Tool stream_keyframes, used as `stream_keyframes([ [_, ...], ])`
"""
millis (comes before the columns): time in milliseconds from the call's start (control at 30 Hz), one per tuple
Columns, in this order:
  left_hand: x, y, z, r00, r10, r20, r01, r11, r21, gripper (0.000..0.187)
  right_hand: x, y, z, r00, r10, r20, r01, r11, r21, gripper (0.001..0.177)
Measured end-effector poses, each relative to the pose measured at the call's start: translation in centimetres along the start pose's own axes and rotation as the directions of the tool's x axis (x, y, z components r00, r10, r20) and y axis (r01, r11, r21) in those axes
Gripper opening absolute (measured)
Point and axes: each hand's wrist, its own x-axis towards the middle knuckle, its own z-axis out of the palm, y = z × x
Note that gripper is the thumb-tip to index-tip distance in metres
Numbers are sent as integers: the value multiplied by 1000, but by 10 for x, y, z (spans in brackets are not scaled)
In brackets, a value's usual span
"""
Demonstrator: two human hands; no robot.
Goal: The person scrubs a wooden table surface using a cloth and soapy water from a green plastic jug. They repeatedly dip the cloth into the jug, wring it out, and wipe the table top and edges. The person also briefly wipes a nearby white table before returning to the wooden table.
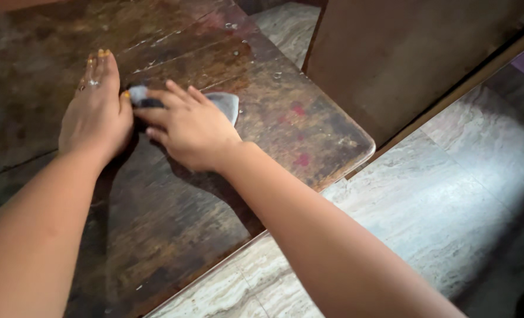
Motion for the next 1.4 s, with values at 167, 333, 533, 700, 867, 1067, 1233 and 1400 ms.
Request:
stream_keyframes([
  [167,-5,4,-2,995,-18,98,18,1000,4,64,-8,13,-20,994,76,77,-75,997,-13,44],
  [333,-5,-2,2,995,28,100,-30,999,21,60,-1,55,-36,932,362,25,-361,932,-39,47],
  [533,-6,-5,6,993,34,111,-38,999,38,57,-10,56,-36,779,614,-129,-627,771,-114,52],
  [700,-7,-3,2,992,35,125,-41,998,44,56,-30,54,-54,638,747,-185,-769,631,-103,53],
  [867,-8,6,-4,987,-97,131,95,995,25,63,-44,45,-48,573,764,-295,-808,587,-51,52],
  [1067,-7,8,-3,995,-57,76,53,997,56,61,-49,-11,-27,729,611,-309,-675,716,-177,50],
  [1233,-12,12,-4,984,171,41,-167,982,-86,59,-47,-80,-15,864,465,-193,-481,876,-41,48],
  [1400,-29,17,-9,984,164,72,-141,958,-250,61,-57,-83,-21,940,319,-124,-320,947,11,44],
])
